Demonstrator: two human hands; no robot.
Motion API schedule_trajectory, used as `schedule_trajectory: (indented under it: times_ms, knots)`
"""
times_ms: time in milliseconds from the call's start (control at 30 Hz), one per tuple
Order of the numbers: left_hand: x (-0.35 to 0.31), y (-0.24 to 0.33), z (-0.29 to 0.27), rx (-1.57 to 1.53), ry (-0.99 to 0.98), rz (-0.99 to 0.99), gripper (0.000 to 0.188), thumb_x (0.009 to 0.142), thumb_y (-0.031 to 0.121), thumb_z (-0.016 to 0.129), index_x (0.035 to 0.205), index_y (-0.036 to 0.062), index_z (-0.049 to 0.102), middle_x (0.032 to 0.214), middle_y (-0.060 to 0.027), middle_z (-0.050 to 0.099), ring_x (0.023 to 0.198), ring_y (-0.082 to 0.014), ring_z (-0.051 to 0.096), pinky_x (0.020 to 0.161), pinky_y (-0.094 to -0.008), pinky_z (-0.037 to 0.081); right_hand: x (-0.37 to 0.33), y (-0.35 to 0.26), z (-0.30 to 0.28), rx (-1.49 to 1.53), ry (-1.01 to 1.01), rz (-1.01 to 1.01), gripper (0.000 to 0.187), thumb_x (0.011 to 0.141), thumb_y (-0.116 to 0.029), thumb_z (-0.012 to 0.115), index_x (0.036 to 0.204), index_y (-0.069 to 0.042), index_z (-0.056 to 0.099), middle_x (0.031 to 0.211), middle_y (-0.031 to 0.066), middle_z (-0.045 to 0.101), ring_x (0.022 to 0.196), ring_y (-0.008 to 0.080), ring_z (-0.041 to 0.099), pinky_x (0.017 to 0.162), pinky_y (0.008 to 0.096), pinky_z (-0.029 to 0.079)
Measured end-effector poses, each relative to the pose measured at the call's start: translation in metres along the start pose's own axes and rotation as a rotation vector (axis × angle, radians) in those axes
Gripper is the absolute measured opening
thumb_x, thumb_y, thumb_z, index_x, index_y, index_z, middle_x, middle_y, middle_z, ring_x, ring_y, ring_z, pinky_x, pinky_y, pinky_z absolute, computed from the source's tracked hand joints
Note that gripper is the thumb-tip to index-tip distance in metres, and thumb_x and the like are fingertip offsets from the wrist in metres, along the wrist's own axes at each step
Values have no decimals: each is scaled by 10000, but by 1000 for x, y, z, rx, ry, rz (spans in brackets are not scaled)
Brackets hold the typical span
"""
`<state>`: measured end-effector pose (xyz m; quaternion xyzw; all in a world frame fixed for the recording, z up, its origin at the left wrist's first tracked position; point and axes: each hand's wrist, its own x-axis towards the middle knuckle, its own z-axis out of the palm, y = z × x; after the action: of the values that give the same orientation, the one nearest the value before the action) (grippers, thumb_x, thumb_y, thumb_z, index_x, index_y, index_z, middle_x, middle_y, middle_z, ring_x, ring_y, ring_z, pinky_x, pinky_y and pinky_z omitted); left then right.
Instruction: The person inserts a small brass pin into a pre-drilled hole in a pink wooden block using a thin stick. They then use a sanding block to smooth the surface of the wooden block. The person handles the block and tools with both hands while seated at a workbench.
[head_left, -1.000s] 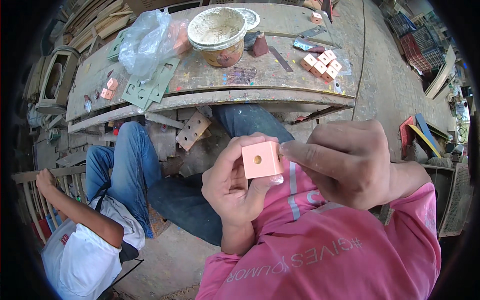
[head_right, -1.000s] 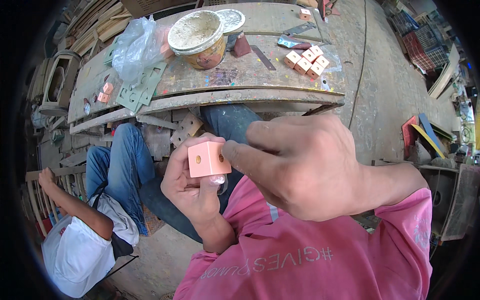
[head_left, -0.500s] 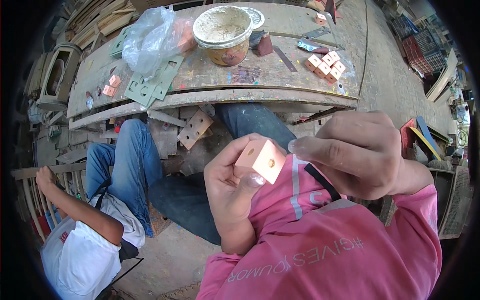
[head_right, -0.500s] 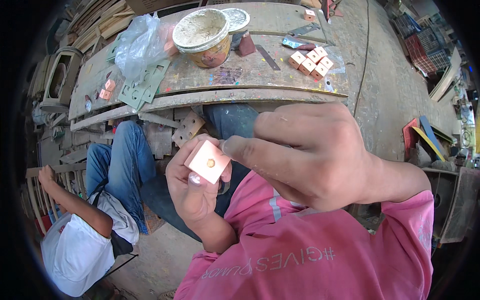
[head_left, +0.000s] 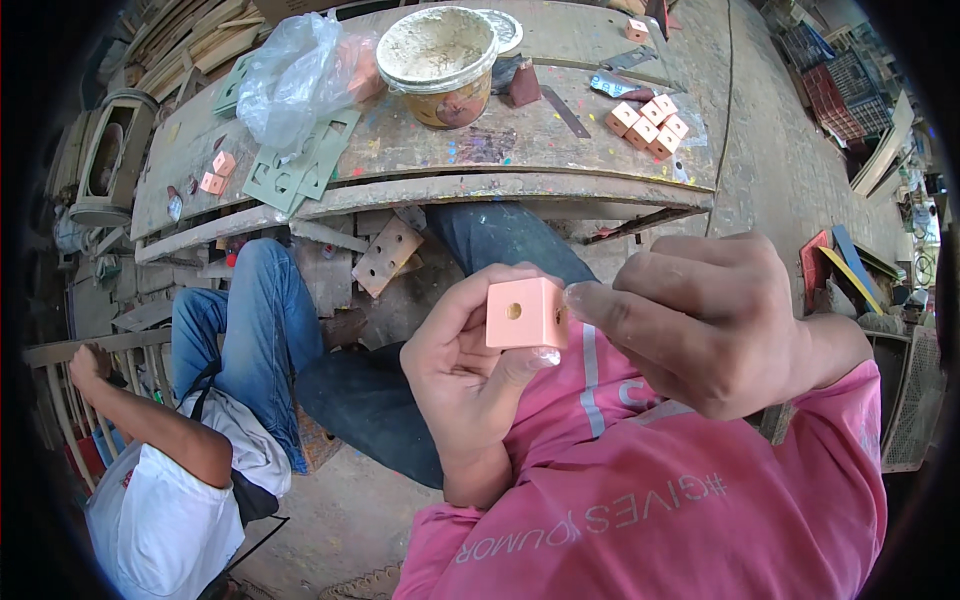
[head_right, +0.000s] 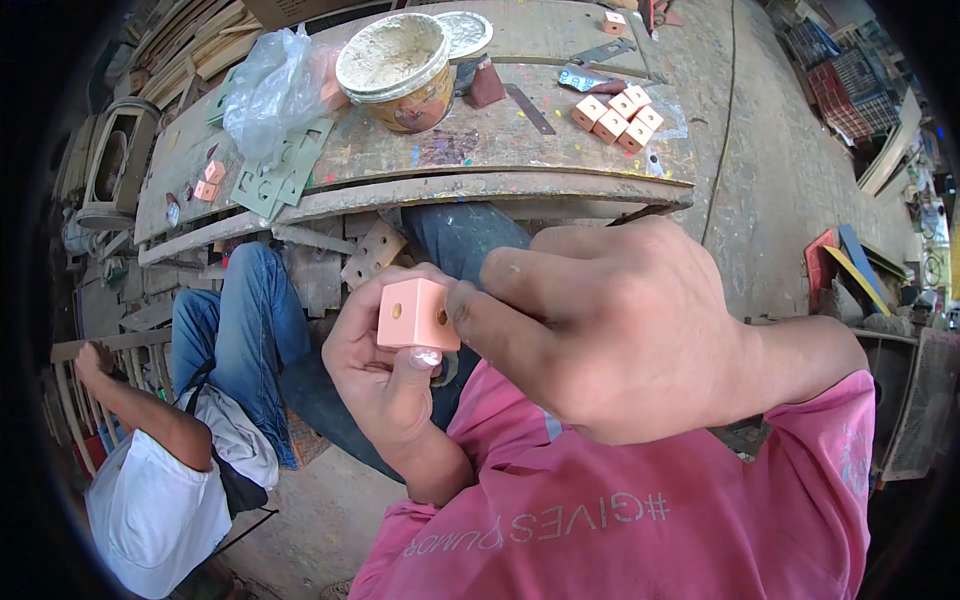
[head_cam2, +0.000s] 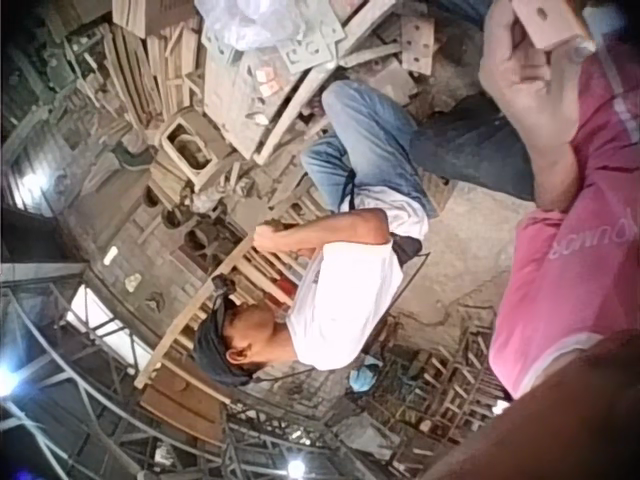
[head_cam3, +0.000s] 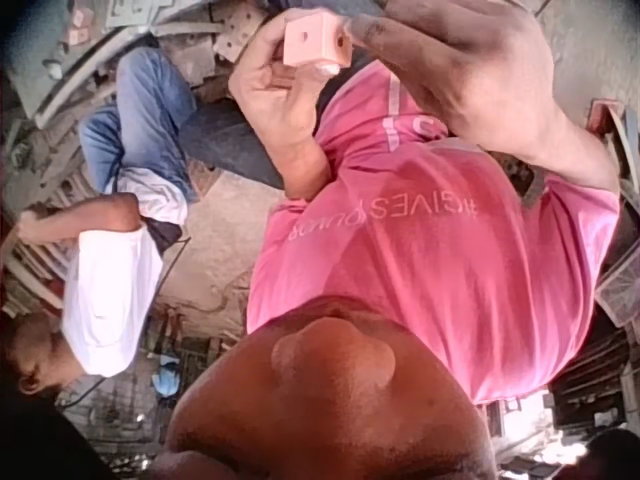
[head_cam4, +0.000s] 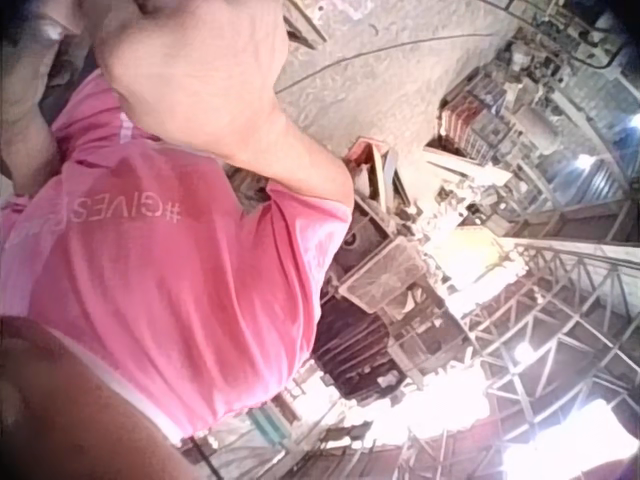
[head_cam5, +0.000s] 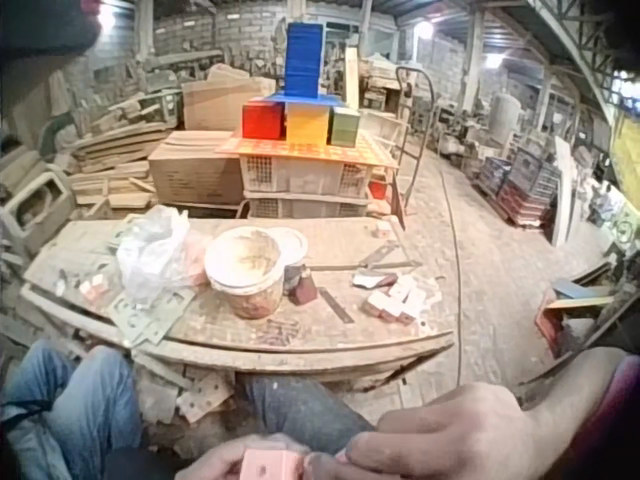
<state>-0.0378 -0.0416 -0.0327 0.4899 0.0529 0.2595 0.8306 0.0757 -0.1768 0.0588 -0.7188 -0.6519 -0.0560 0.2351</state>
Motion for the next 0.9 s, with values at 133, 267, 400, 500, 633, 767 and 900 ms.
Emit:
schedule_trajectory:
  times_ms: [133,267,400,500,633,767,900]
  knots:
    - [3,-9,4,131,-18,229,449,718,20,745,1090,-118,533,991,-193,606,859,-178,612,747,-268,501,6,-6,-10,29,-142,102,338,560,-9,642,896,21,648,597,54,510,476,173,537,383,284,409]
    - [4,-14,7,153,-38,286,437,727,44,746,1074,-116,533,983,-200,604,845,-182,612,729,-263,499,10,5,-19,311,-227,241,230,654,22,653,884,13,656,661,100,600,548,204,596,469,288,464]
    - [6,-18,4,66,-1,227,463,765,158,745,1078,-104,526,966,-189,611,839,-184,614,725,-269,499,6,10,-11,655,-201,490,106,746,28,649,850,13,661,745,133,662,635,205,643,563,276,489]
    - [3,-20,4,-20,13,137,529,777,278,736,1093,-88,521,958,-186,616,835,-188,618,733,-285,506,-3,10,-4,697,-50,457,68,772,29,623,828,21,660,726,133,657,618,190,639,542,264,472]
    - [5,-19,2,-73,-8,77,538,772,292,736,1091,-84,521,960,-191,617,848,-192,621,751,-287,507,-2,6,-7,610,-35,374,82,759,30,621,832,32,657,688,136,636,548,218,605,497,281,446]
    - [3,-18,6,-79,4,116,505,763,220,743,1096,-88,520,949,-196,615,837,-191,619,742,-287,506,-2,5,-1,549,31,307,95,736,36,629,827,27,656,661,136,615,518,240,580,475,295,433]
    - [5,-17,5,42,-23,247,472,754,147,747,1095,-96,528,946,-197,615,835,-192,618,736,-282,501,-1,3,-1,493,7,317,100,717,39,645,816,25,651,651,133,607,520,245,578,476,297,435]
